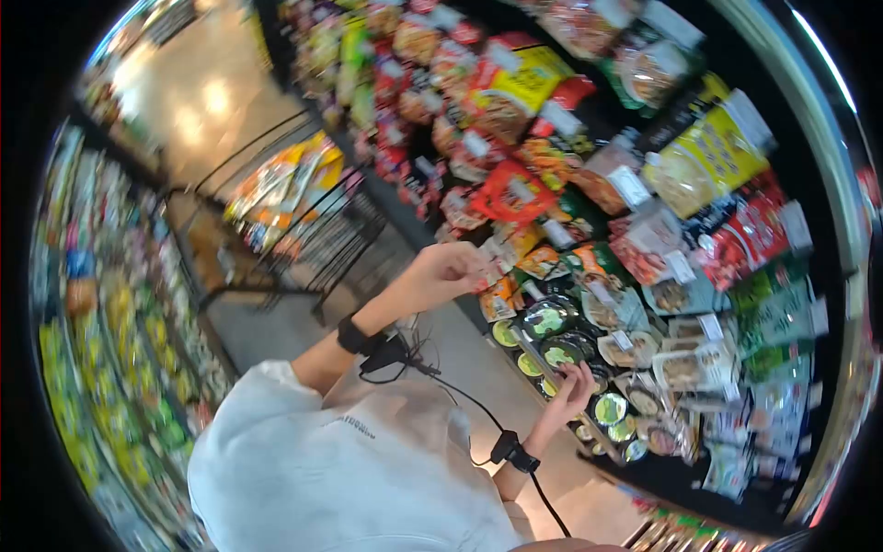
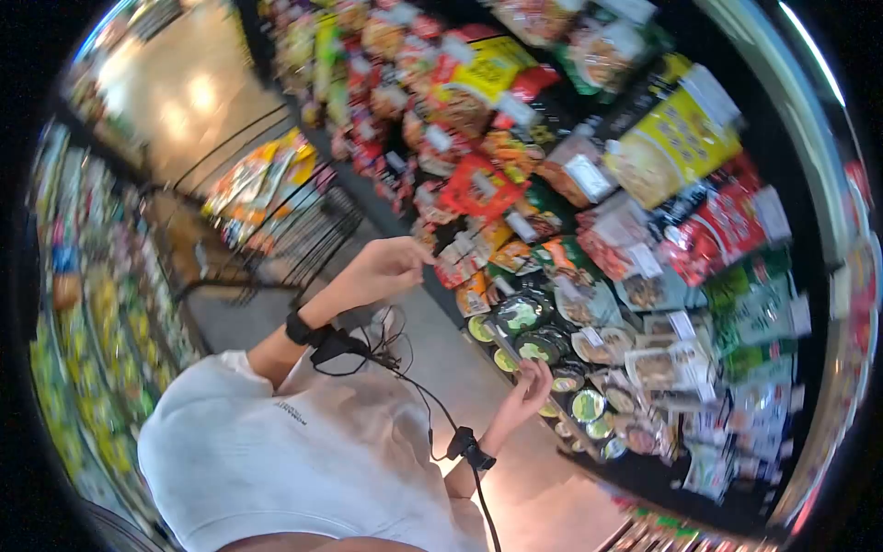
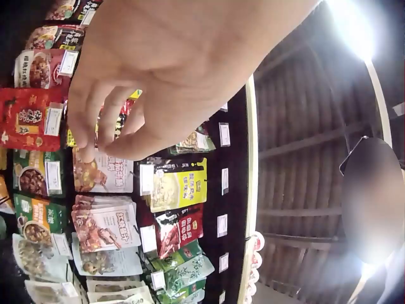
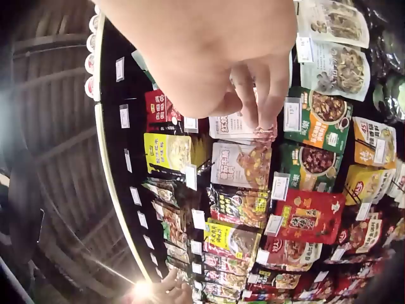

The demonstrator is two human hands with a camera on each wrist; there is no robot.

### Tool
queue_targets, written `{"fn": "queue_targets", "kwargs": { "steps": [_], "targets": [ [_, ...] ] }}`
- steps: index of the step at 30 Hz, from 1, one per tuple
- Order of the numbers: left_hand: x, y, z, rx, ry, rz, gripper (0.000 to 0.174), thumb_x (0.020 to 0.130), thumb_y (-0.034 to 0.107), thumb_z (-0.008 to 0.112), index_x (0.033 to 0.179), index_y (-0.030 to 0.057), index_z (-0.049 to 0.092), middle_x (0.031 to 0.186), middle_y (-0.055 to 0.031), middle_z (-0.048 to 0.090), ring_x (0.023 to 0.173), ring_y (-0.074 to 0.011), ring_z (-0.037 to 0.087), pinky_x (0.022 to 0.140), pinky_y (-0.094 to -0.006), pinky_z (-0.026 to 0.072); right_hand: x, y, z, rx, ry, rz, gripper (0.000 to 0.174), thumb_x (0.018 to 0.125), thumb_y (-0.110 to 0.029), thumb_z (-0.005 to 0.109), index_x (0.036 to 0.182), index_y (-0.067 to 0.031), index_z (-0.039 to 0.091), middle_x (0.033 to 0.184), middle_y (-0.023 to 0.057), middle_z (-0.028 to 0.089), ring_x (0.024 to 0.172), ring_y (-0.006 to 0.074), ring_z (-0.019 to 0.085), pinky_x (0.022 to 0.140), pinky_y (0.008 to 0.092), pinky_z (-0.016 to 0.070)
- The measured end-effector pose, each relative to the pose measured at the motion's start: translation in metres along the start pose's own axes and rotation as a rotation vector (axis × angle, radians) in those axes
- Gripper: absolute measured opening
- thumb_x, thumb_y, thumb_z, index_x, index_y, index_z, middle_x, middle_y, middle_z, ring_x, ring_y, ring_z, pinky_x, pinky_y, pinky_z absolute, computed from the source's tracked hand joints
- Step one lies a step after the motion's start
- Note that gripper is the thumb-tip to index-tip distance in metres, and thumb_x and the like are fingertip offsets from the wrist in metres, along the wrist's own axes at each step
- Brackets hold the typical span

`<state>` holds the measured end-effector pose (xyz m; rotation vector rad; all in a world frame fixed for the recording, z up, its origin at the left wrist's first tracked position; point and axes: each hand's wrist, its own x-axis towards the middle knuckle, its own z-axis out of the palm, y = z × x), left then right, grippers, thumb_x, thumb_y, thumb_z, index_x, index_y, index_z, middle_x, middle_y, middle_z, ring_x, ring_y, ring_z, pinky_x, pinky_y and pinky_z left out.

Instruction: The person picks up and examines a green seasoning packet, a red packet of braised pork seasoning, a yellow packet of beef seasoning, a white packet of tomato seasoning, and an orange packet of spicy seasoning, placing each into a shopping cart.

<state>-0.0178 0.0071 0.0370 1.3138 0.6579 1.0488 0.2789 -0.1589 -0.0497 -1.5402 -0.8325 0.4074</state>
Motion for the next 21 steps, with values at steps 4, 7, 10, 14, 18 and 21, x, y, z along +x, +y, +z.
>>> {"fn": "queue_targets", "kwargs": {
  "steps": [4,7,10,14,18,21],
  "targets": [
    [-0.062,-0.004,0.003,0.192,0.132,-0.078,0.026,0.086,-0.006,0.060,0.110,0.0018,0.066,0.089,-0.0004,0.061,0.083,-0.0093,0.061,0.073,-0.0258,0.0529,-0.026,0.032,-0.007,0.010,-0.147,0.054,0.028,0.103,-0.014,0.053,0.127,-0.0001,0.057,0.102,0.0112,0.067,0.094,0.0198,0.064,0.088,0.0333,0.0525],
    [-0.118,0.004,-0.021,0.240,0.305,-0.120,0.029,0.085,-0.005,0.056,0.111,-0.0003,0.066,0.092,-0.0024,0.063,0.087,-0.0101,0.063,0.075,-0.0246,0.0527,-0.036,0.064,0.007,0.036,-0.337,0.079,0.027,0.103,-0.014,0.053,0.125,0.0004,0.058,0.100,0.0104,0.067,0.094,0.0197,0.064,0.088,0.0327,0.0524],
    [-0.177,0.027,-0.057,0.222,0.496,-0.089,0.029,0.087,-0.006,0.052,0.112,-0.0015,0.065,0.096,-0.0047,0.065,0.088,-0.0107,0.064,0.078,-0.0239,0.0525,-0.044,0.050,0.049,0.108,-0.529,0.123,0.025,0.103,-0.014,0.054,0.123,0.0001,0.059,0.097,0.0079,0.068,0.091,0.0167,0.063,0.084,0.0291,0.0515],
    [-0.246,0.056,-0.093,0.207,0.897,-0.031,0.021,0.096,0.002,0.056,0.114,-0.0016,0.065,0.104,-0.0064,0.068,0.093,-0.0136,0.068,0.082,-0.0275,0.0547,-0.054,0.005,0.134,0.158,-0.797,0.018,0.021,0.105,-0.010,0.049,0.120,0.0015,0.058,0.096,0.0088,0.067,0.088,0.0148,0.064,0.079,0.0264,0.0509],
    [-0.317,0.073,-0.130,0.278,1.150,-0.041,0.021,0.097,0.008,0.065,0.116,-0.0003,0.065,0.101,-0.0066,0.070,0.089,-0.0133,0.070,0.080,-0.0257,0.0542,-0.095,-0.047,0.216,0.235,-1.075,-0.001,0.020,0.105,-0.007,0.049,0.120,0.0012,0.059,0.097,0.0085,0.068,0.089,0.0142,0.065,0.081,0.0266,0.0524],
    [-0.360,0.086,-0.156,0.290,1.292,0.002,0.021,0.096,0.006,0.065,0.117,-0.0004,0.065,0.099,-0.0062,0.070,0.090,-0.0128,0.069,0.081,-0.0252,0.0536,-0.137,-0.063,0.278,0.254,-1.261,0.010,0.019,0.104,-0.007,0.049,0.119,0.0011,0.059,0.096,0.0076,0.068,0.088,0.0133,0.065,0.082,0.0265,0.0527]
  ]
}}
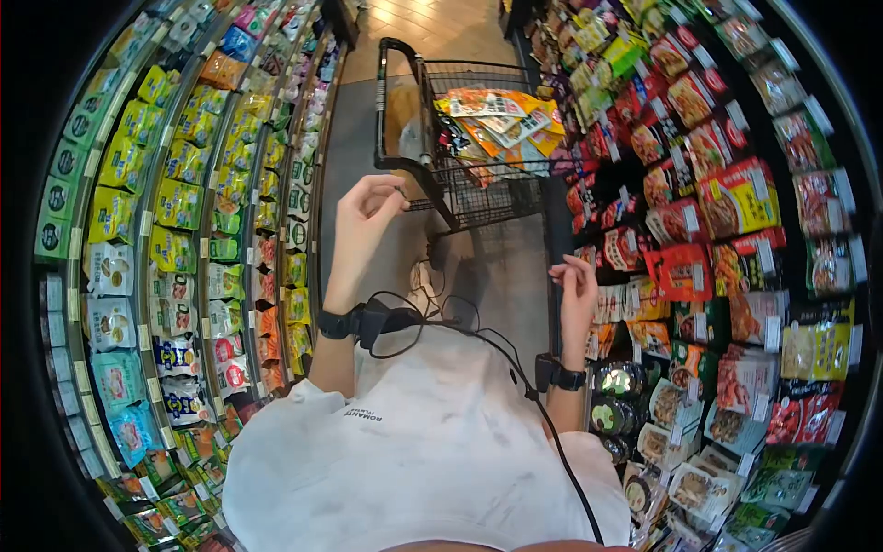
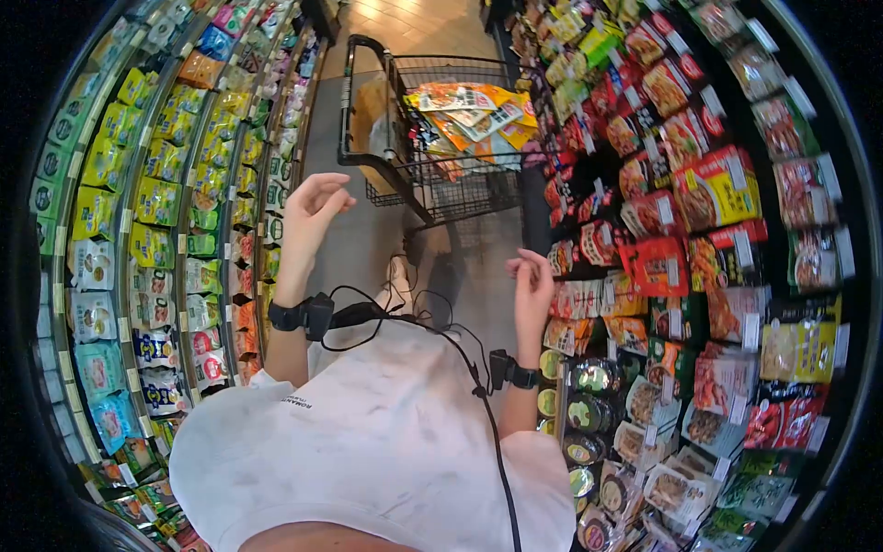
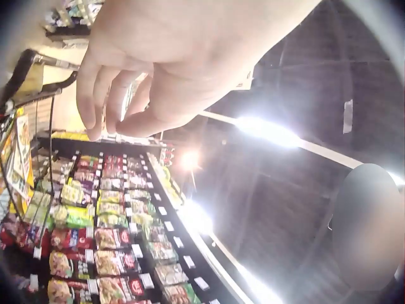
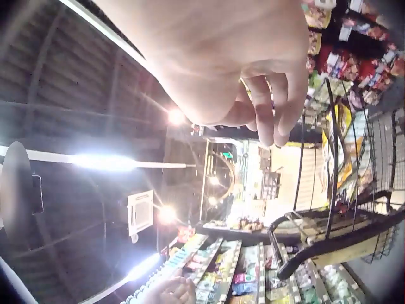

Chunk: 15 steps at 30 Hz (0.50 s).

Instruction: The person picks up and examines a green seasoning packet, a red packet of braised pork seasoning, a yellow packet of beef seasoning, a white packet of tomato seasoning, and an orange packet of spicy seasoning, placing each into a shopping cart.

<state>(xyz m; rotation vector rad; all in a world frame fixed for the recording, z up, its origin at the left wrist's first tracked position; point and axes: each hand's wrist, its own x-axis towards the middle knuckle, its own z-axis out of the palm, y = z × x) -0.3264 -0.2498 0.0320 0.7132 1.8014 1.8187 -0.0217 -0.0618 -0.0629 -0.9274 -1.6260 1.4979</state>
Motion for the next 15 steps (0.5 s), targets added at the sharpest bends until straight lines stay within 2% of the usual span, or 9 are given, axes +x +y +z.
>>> {"fn": "queue_targets", "kwargs": {
  "steps": [3,7,11,15],
  "targets": [
    [0.018,-0.001,-0.048,0.006,0.111,-0.005,0.022,0.096,0.005,0.065,0.117,-0.0009,0.065,0.098,-0.0062,0.069,0.091,-0.0131,0.068,0.082,-0.0252,0.0533,0.043,0.024,0.067,0.032,-0.147,0.046,0.018,0.104,-0.007,0.050,0.117,0.0013,0.060,0.095,0.0069,0.069,0.088,0.0131,0.066,0.082,0.0267,0.0536],
    [0.056,-0.004,-0.102,-0.027,0.173,-0.008,0.023,0.096,0.003,0.065,0.118,-0.0018,0.064,0.097,-0.0065,0.068,0.091,-0.0144,0.068,0.084,-0.0264,0.0533,0.092,0.046,0.148,0.161,-0.254,0.150,0.019,0.104,-0.009,0.053,0.118,0.0008,0.060,0.097,0.0105,0.071,0.089,0.0166,0.069,0.080,0.0294,0.0566],
    [0.084,-0.012,-0.134,-0.107,0.187,-0.039,0.023,0.095,0.004,0.065,0.118,-0.0018,0.065,0.095,-0.0058,0.066,0.091,-0.0149,0.067,0.084,-0.0273,0.0535,0.129,0.043,0.193,0.265,-0.227,0.318,0.021,0.103,-0.009,0.051,0.120,0.0005,0.060,0.100,0.0121,0.071,0.092,0.0199,0.070,0.083,0.0302,0.0573],
    [0.105,-0.011,-0.149,-0.139,0.183,-0.078,0.024,0.095,0.005,0.066,0.118,-0.0017,0.065,0.095,-0.0053,0.064,0.091,-0.0150,0.067,0.084,-0.0275,0.0534,0.158,0.050,0.204,0.272,-0.174,0.404,0.023,0.101,-0.007,0.052,0.122,0.0001,0.060,0.104,0.0121,0.070,0.095,0.0198,0.069,0.086,0.0287,0.0556]
  ]
}}
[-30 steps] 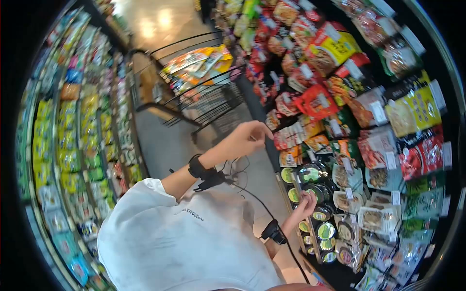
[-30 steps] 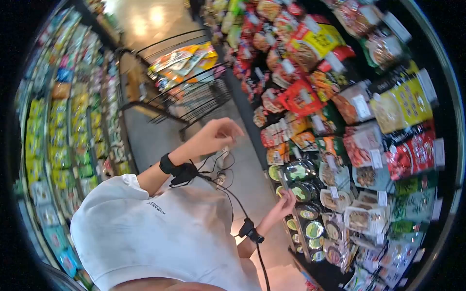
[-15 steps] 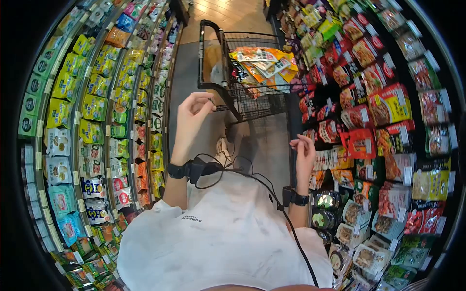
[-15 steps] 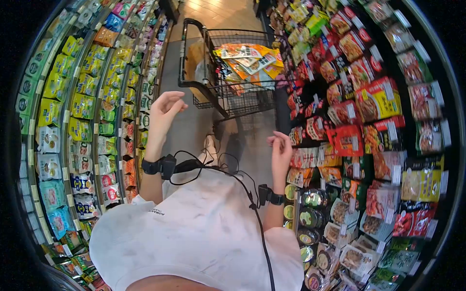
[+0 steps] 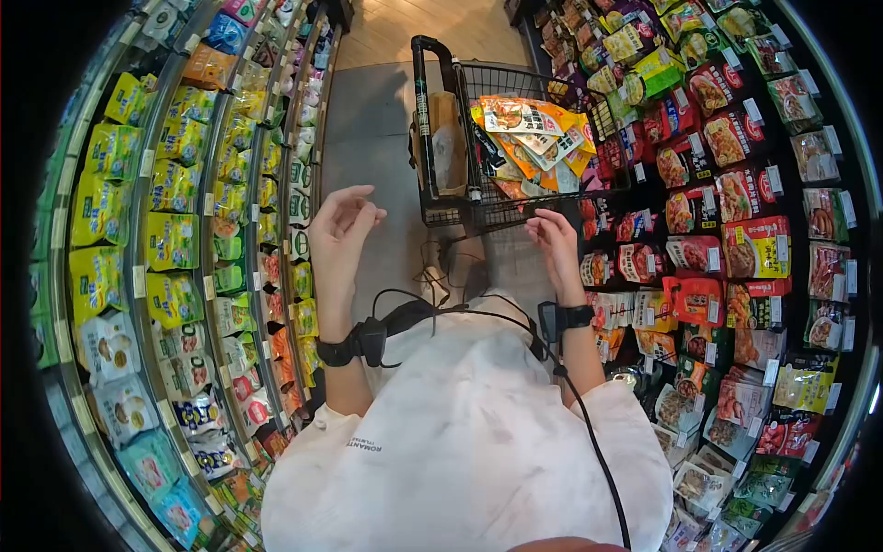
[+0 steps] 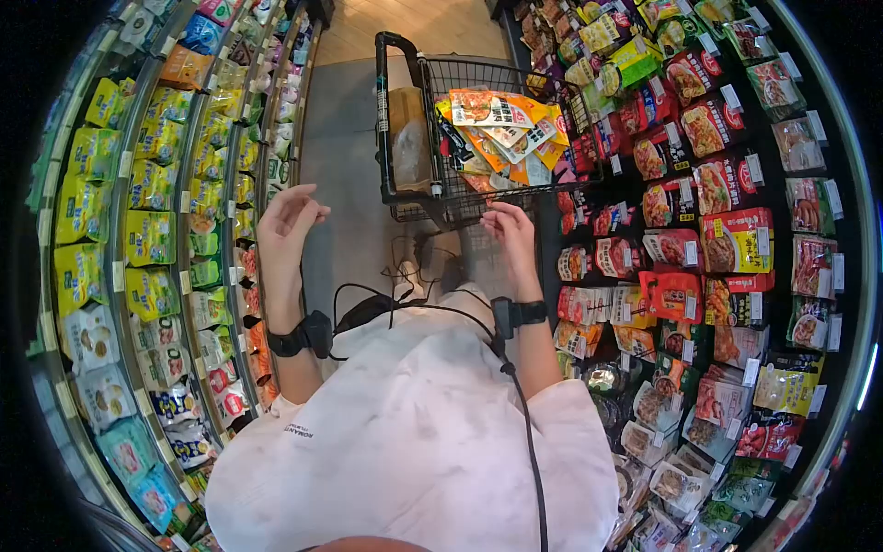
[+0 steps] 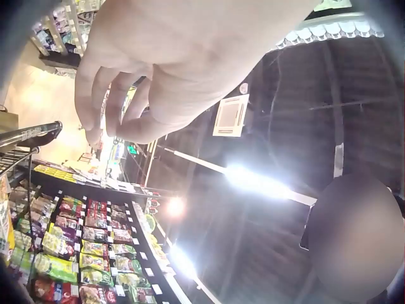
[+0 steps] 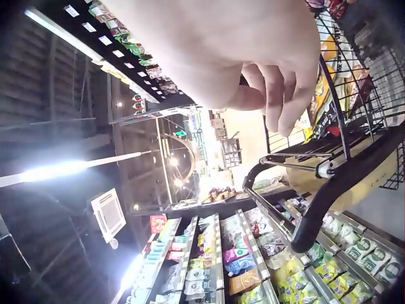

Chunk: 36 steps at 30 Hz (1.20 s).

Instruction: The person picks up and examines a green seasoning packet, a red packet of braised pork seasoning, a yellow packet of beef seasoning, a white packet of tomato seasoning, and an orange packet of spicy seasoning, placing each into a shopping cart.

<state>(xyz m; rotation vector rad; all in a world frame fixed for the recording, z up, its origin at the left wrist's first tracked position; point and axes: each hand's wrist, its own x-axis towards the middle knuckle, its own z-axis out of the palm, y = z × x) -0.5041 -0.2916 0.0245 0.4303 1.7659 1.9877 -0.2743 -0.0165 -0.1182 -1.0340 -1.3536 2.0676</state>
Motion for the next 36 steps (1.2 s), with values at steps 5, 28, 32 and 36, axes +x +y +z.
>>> {"fn": "queue_targets", "kwargs": {
  "steps": [5,28,32,36],
  "targets": [
    [0.020,-0.010,-0.006,-0.033,0.060,-0.035,0.019,0.095,0.005,0.067,0.113,-0.0015,0.065,0.096,-0.0059,0.065,0.091,-0.0156,0.067,0.084,-0.0280,0.0532,0.033,-0.010,-0.004,0.148,0.061,0.026,0.023,0.100,-0.004,0.052,0.120,0.0040,0.059,0.106,0.0151,0.069,0.098,0.0226,0.069,0.089,0.0299,0.0558],
    [0.129,-0.013,0.088,0.068,0.219,-0.063,0.006,0.097,0.008,0.065,0.097,0.0036,0.062,0.096,-0.0077,0.068,0.090,-0.0162,0.068,0.084,-0.0286,0.0534,0.346,0.118,-0.151,0.327,0.488,0.496,0.013,0.095,-0.018,0.054,0.095,-0.0054,0.051,0.071,0.0036,0.051,0.061,0.0180,0.054,0.060,0.0315,0.0527],
    [0.137,-0.011,0.109,0.064,0.198,-0.078,0.007,0.098,0.009,0.065,0.095,0.0047,0.060,0.097,-0.0089,0.069,0.090,-0.0176,0.068,0.085,-0.0295,0.0532,0.366,0.157,-0.159,0.365,0.535,0.454,0.012,0.092,-0.004,0.057,0.082,-0.0066,0.050,0.065,-0.0010,0.044,0.046,0.0113,0.040,0.041,0.0268,0.0309],
    [0.141,-0.012,0.119,0.082,0.215,-0.074,0.007,0.098,0.008,0.063,0.096,0.0046,0.058,0.098,-0.0113,0.068,0.092,-0.0201,0.068,0.085,-0.0314,0.0535,0.352,0.116,-0.149,0.346,0.541,0.510,0.014,0.093,-0.008,0.058,0.080,-0.0086,0.051,0.066,-0.0013,0.046,0.046,0.0112,0.043,0.043,0.0258,0.0345]
  ]
}}
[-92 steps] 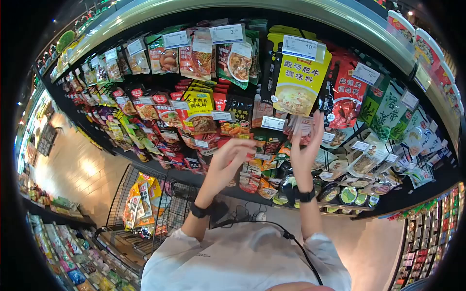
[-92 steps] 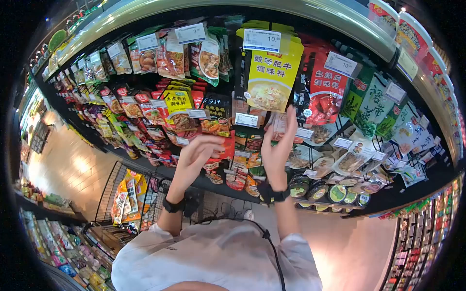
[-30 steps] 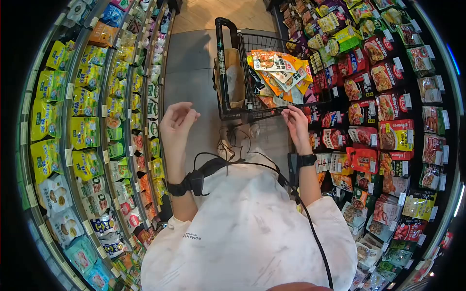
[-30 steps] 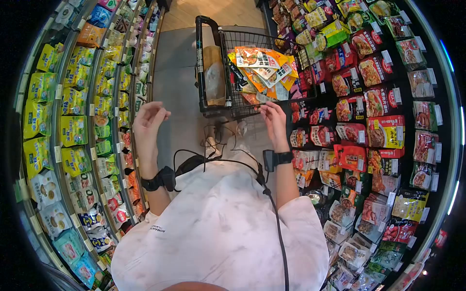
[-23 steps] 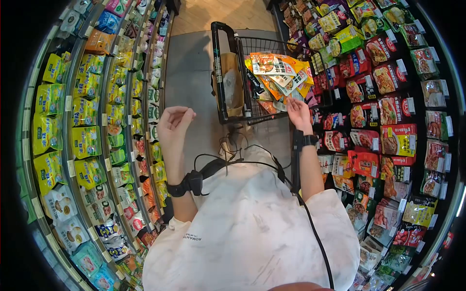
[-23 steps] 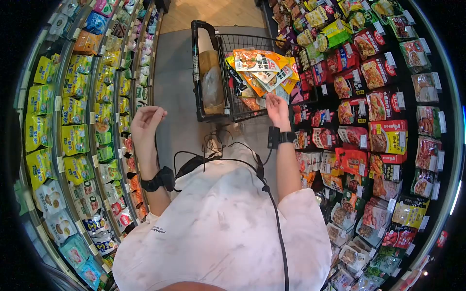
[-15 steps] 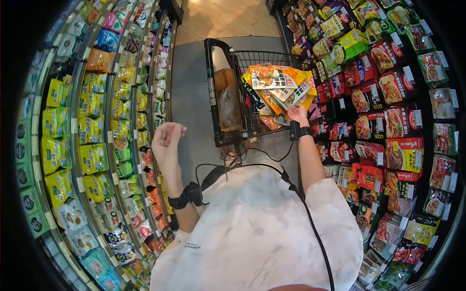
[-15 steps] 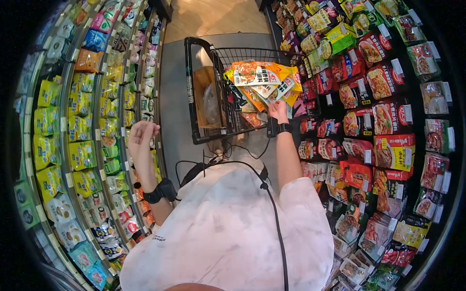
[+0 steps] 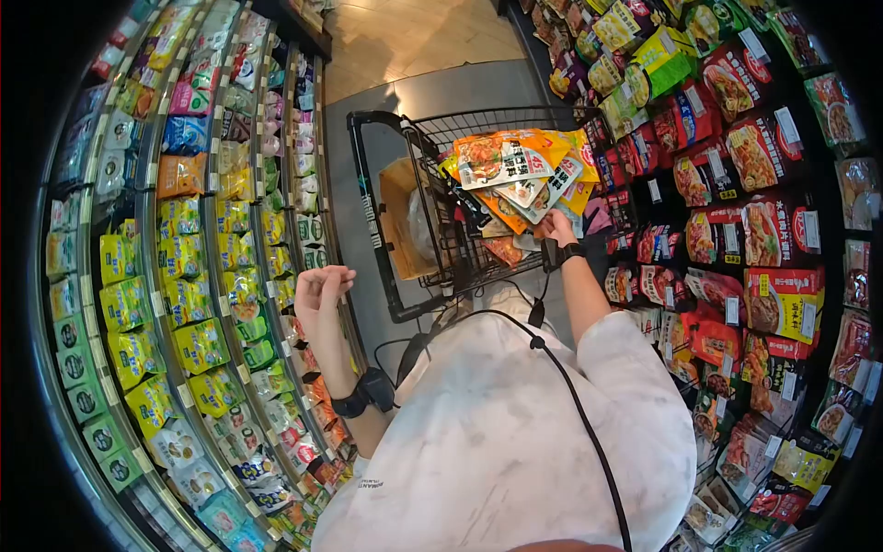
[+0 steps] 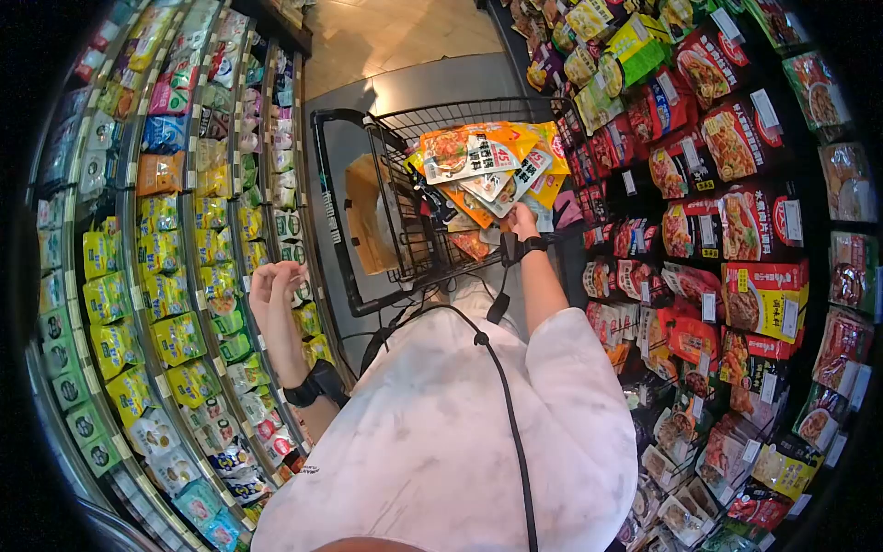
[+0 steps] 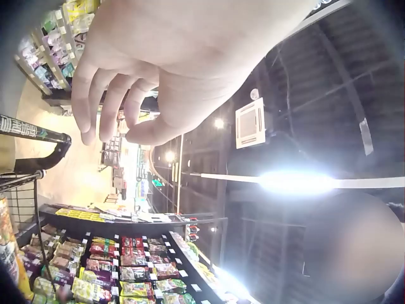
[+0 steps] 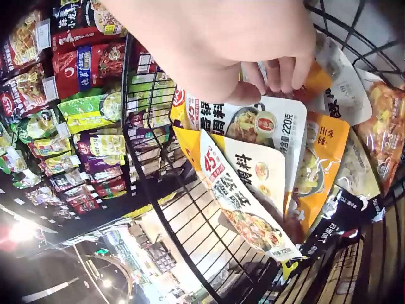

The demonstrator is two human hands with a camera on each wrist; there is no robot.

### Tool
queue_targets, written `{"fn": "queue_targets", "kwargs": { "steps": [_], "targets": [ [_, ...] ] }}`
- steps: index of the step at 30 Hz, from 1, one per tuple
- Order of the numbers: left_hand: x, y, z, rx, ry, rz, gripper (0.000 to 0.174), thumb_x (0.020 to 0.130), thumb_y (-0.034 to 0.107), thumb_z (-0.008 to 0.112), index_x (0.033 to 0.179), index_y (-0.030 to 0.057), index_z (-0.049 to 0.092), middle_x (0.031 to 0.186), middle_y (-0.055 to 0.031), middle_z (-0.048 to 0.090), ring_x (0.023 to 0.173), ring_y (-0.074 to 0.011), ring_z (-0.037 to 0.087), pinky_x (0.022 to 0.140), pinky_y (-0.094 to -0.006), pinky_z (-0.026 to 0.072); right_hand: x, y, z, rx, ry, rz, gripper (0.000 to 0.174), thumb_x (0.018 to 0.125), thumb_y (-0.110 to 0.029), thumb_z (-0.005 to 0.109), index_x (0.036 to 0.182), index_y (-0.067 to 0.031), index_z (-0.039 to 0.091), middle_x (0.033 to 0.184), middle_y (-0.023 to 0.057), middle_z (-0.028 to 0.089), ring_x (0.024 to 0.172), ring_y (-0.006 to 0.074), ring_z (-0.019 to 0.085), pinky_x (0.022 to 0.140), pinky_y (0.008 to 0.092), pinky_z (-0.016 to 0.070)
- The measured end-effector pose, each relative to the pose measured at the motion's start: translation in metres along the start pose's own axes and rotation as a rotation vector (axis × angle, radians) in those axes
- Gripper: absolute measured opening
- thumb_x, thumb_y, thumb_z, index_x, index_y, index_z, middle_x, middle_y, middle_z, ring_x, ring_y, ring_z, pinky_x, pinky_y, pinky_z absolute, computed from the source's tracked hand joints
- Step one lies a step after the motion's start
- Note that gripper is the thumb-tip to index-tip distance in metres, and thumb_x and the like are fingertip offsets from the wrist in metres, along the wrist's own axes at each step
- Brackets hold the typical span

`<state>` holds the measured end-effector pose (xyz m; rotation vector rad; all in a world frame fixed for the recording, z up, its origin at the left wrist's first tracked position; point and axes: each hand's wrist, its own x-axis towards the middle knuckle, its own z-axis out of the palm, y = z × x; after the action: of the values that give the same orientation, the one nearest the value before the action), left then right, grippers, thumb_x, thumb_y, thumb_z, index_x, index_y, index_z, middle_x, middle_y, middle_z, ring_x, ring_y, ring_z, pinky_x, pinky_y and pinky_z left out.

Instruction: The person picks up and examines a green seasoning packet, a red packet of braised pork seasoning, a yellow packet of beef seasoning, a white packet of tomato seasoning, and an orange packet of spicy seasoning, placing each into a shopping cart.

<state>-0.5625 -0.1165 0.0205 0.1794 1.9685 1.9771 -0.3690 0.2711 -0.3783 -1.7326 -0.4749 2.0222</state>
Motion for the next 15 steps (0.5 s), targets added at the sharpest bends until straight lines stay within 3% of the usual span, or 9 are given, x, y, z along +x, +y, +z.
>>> {"fn": "queue_targets", "kwargs": {
  "steps": [2,5,9,12,13,14,15],
  "targets": [
    [0.002,0.000,0.003,0.010,0.009,0.000,0.007,0.098,0.007,0.062,0.095,0.0042,0.057,0.099,-0.0118,0.068,0.092,-0.0208,0.068,0.086,-0.0321,0.0536,-0.007,-0.011,-0.002,-0.046,0.005,0.021,0.015,0.095,-0.014,0.058,0.082,-0.0111,0.051,0.066,-0.0009,0.045,0.047,0.0124,0.043,0.044,0.0252,0.0385],
    [0.001,0.003,0.009,0.001,0.026,-0.003,0.007,0.098,0.006,0.062,0.094,0.0037,0.057,0.100,-0.0123,0.068,0.092,-0.0212,0.068,0.086,-0.0325,0.0539,0.048,0.007,-0.014,0.082,-0.024,-0.002,0.017,0.089,-0.004,0.061,0.076,-0.0088,0.051,0.064,-0.0020,0.047,0.046,0.0108,0.045,0.042,0.0264,0.0343],
    [0.003,0.002,0.011,-0.003,0.044,-0.007,0.007,0.098,0.006,0.062,0.094,0.0037,0.057,0.101,-0.0118,0.068,0.092,-0.0209,0.068,0.085,-0.0321,0.0543,0.043,-0.009,-0.021,0.056,0.144,-0.151,0.021,0.090,-0.007,0.057,0.077,-0.0129,0.041,0.059,-0.0012,0.038,0.042,0.0145,0.039,0.039,0.0304,0.0289],
    [-0.001,-0.002,0.012,0.004,0.068,-0.020,0.007,0.098,0.006,0.062,0.093,0.0038,0.057,0.101,-0.0112,0.068,0.091,-0.0203,0.068,0.085,-0.0324,0.0548,0.069,-0.004,-0.034,0.080,0.284,-0.081,0.018,0.089,-0.008,0.054,0.078,-0.0127,0.040,0.058,-0.0004,0.037,0.041,0.0153,0.039,0.037,0.0315,0.0276],
    [-0.003,-0.003,0.011,0.004,0.081,-0.033,0.008,0.098,0.006,0.063,0.093,0.0038,0.057,0.100,-0.0110,0.068,0.092,-0.0202,0.068,0.086,-0.0327,0.0548,0.094,0.015,-0.045,0.107,0.240,-0.124,0.011,0.086,-0.006,0.055,0.088,-0.0116,0.045,0.066,0.0021,0.043,0.046,0.0170,0.044,0.041,0.0331,0.0316],
    [-0.005,-0.004,0.011,0.005,0.090,-0.044,0.008,0.097,0.006,0.063,0.093,0.0038,0.057,0.100,-0.0109,0.067,0.092,-0.0201,0.068,0.086,-0.0330,0.0549,0.128,0.044,-0.059,0.138,0.195,-0.168,0.016,0.084,-0.004,0.056,0.097,-0.0106,0.050,0.073,0.0047,0.049,0.052,0.0186,0.049,0.044,0.0347,0.0355],
    [-0.004,-0.004,0.011,0.005,0.097,-0.052,0.008,0.097,0.006,0.063,0.093,0.0037,0.057,0.100,-0.0108,0.067,0.092,-0.0200,0.068,0.086,-0.0332,0.0550,0.123,0.039,-0.059,0.107,0.162,-0.138,0.015,0.084,-0.005,0.056,0.098,-0.0092,0.051,0.075,0.0058,0.050,0.055,0.0195,0.050,0.047,0.0358,0.0378]
  ]
}}
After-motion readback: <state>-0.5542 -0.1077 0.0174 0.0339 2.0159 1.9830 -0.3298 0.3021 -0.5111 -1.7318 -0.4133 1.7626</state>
